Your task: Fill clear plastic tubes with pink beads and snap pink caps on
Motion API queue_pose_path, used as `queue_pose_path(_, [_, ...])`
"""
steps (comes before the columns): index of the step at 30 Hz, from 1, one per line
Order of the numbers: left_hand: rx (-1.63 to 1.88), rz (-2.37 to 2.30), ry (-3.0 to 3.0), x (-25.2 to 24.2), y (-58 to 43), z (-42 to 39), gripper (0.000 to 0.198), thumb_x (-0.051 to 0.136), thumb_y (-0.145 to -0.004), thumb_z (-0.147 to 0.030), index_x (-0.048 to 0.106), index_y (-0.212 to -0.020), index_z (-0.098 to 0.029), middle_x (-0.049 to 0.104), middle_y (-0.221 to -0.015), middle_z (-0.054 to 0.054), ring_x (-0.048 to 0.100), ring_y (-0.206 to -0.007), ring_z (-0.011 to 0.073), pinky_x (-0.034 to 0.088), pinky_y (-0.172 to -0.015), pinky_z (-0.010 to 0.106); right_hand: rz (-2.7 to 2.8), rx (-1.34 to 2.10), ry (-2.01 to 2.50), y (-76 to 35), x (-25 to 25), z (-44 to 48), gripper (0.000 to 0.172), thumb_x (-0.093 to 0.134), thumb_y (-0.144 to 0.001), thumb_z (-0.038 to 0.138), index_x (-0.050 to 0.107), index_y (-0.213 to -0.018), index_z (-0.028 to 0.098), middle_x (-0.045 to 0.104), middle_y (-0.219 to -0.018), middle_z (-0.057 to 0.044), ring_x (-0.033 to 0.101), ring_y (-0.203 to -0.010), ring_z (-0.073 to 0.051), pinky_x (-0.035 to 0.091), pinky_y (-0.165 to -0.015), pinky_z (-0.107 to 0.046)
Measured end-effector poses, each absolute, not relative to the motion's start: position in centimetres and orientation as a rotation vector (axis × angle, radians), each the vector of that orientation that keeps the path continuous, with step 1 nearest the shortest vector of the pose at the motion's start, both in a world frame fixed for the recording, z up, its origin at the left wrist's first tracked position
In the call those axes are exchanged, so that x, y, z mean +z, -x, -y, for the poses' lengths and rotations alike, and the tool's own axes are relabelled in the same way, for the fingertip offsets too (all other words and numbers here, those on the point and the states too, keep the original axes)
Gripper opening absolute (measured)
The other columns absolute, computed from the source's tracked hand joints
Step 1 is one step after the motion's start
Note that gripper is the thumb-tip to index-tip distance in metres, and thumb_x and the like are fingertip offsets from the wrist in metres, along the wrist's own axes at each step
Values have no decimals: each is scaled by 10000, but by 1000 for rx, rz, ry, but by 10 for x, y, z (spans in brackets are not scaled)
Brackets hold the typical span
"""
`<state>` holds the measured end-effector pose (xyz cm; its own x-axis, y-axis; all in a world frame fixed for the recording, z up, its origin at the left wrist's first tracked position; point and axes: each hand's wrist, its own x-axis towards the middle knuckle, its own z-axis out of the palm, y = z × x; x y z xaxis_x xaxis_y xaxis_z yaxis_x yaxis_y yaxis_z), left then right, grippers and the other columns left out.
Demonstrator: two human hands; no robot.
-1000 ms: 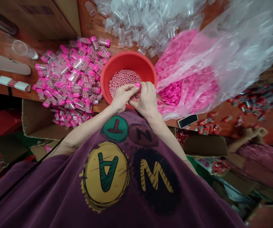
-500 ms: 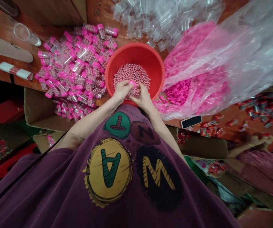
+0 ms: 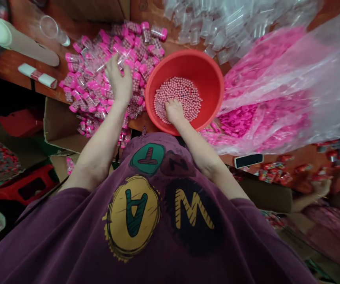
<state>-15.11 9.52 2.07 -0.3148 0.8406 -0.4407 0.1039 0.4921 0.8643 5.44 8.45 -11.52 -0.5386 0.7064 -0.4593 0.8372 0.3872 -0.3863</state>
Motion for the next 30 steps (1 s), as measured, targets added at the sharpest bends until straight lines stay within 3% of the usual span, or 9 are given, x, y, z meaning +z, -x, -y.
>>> queue_pose_path(5, [903,-1676,-839,-18,107,-53,254,761,-1014,-397,735,-1159,-189,793,-1014,52,704,-1175,215,542,-1042,322,-2474,-1218,-1490,-70,-127,-95,544,648,-978,223,682,-1497,65,745,-1460,-235,664,-1341,-345,525,-1214,-503])
queue_pose_path(9, [821,-1724,-854,-66,78,-46,184,702,-911,-95,782,-1066,-151,831,-1107,100,754,-1093,226,546,-1088,336,-2540,-1540,-1596,-79,-130,-93,563,648,-942,232,678,-1497,140,754,-1450,-179,694,-1276,-286,593,-1149,-458])
queue_pose_path(11, [784,-1747,-851,-81,73,-51,199,636,-898,-45,784,-982,-148,836,-1076,101,762,-1041,223,559,-1074,338,-2555,-1536,-1610,-80,-128,-88,552,643,-930,233,688,-1475,151,758,-1392,-178,688,-1254,-299,598,-1145,-502])
queue_pose_path(14, [733,-1729,-898,-89,72,-58,189,625,-927,-82,786,-997,-153,834,-1052,99,759,-1019,233,575,-1059,355,-2528,-1472,-1623,-85,-124,-87,546,640,-933,223,676,-1470,134,747,-1344,-195,679,-1229,-314,603,-1148,-550])
queue_pose_path(18, [775,-1747,-1138,-85,80,-54,333,637,-964,-137,768,-1270,-152,810,-1250,159,738,-1175,291,526,-1172,440,-2365,-1166,-1796,-104,-124,-118,407,568,-964,135,694,-1346,69,683,-1424,-282,688,-1291,-382,556,-1205,-668])
queue_pose_path(20, [793,-1791,-1302,-84,88,-45,316,613,-995,-179,775,-1266,-176,794,-1284,168,698,-1266,326,467,-1239,488,-2237,-943,-1937,-114,-126,-141,358,463,-1025,99,715,-1272,39,659,-1435,-330,695,-1332,-442,533,-1190,-746])
queue_pose_path(23, [754,-1868,-1395,-85,102,-29,278,555,-1017,-205,786,-1173,-201,797,-1185,164,686,-1217,342,471,-1207,518,-2141,-731,-1991,-115,-132,-164,440,356,-1040,30,734,-1260,-17,647,-1440,-378,656,-1408,-495,525,-1174,-779])
queue_pose_path(26, [785,-1868,-1361,-84,109,-18,268,530,-1014,-198,772,-1128,-214,793,-1153,154,685,-1153,323,506,-1153,494,-2203,-805,-1881,-93,-145,-163,409,415,-1019,20,758,-1240,-7,659,-1439,-363,639,-1428,-485,505,-1215,-767])
queue_pose_path(30, [836,-1849,-1289,-80,108,-15,229,548,-1003,-188,766,-1067,-220,786,-1154,152,682,-1159,315,510,-1154,474,-2383,-1112,-1630,-57,-169,-142,323,498,-1018,87,774,-1186,105,696,-1389,-255,655,-1382,-414,498,-1253,-720])
